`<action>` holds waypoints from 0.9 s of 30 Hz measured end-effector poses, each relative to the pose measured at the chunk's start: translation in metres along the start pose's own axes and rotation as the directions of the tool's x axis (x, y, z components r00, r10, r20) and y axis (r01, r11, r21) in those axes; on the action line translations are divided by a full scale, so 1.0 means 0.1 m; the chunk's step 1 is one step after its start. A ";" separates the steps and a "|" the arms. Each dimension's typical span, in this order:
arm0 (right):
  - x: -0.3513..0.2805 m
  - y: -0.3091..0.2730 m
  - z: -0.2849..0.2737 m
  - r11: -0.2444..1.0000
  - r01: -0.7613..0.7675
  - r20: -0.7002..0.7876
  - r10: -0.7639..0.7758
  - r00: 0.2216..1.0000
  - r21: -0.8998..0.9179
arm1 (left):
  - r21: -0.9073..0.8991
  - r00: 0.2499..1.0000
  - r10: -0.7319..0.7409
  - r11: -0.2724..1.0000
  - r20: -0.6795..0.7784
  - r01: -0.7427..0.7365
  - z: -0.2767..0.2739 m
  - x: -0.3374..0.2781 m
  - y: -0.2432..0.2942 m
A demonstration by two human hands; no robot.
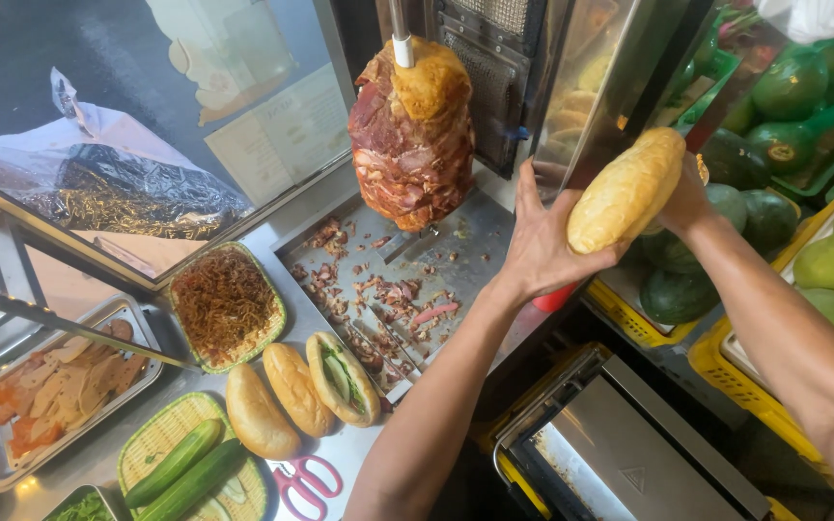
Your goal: Preparing several Vietnamese sandwiches (Banh Mi) by cutting the bread and adding various fillings and condiments.
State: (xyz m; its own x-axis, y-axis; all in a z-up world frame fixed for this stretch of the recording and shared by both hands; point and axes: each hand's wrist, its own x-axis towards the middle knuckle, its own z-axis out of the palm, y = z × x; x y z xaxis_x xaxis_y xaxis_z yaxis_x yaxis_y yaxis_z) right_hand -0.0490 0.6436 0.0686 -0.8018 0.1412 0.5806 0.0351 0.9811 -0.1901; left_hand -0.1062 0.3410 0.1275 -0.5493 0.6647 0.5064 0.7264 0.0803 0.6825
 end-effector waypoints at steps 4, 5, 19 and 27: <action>0.01 0.00 0.00 0.997 0.050 0.007 -0.050 0.999 -0.061 | -0.005 1.000 -0.010 1.000 -0.018 0.009 0.01 0.01 -0.01; 0.02 -0.03 -0.02 0.997 0.049 0.010 -0.049 0.999 -0.062 | 0.000 1.000 -0.009 1.000 -0.013 0.009 0.02 0.02 -0.02; -0.45 -2.26 -0.72 0.679 -0.226 -0.114 0.417 0.902 0.698 | -0.479 0.938 -0.341 0.833 -0.055 0.275 -1.01 -1.47 0.39; -0.93 -4.64 -0.16 0.210 -0.391 0.437 -0.271 0.858 0.896 | -0.449 0.643 -0.637 0.765 -0.425 0.461 -1.79 -3.32 0.43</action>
State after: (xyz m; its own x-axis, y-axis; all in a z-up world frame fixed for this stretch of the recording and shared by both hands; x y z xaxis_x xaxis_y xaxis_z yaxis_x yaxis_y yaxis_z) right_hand 0.0191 0.1777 0.1152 -0.9580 -0.2023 0.2031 -0.2138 0.0324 -0.9763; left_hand 0.0334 -0.0088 0.0829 -0.9915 0.0606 0.1149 0.1170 0.0340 0.9925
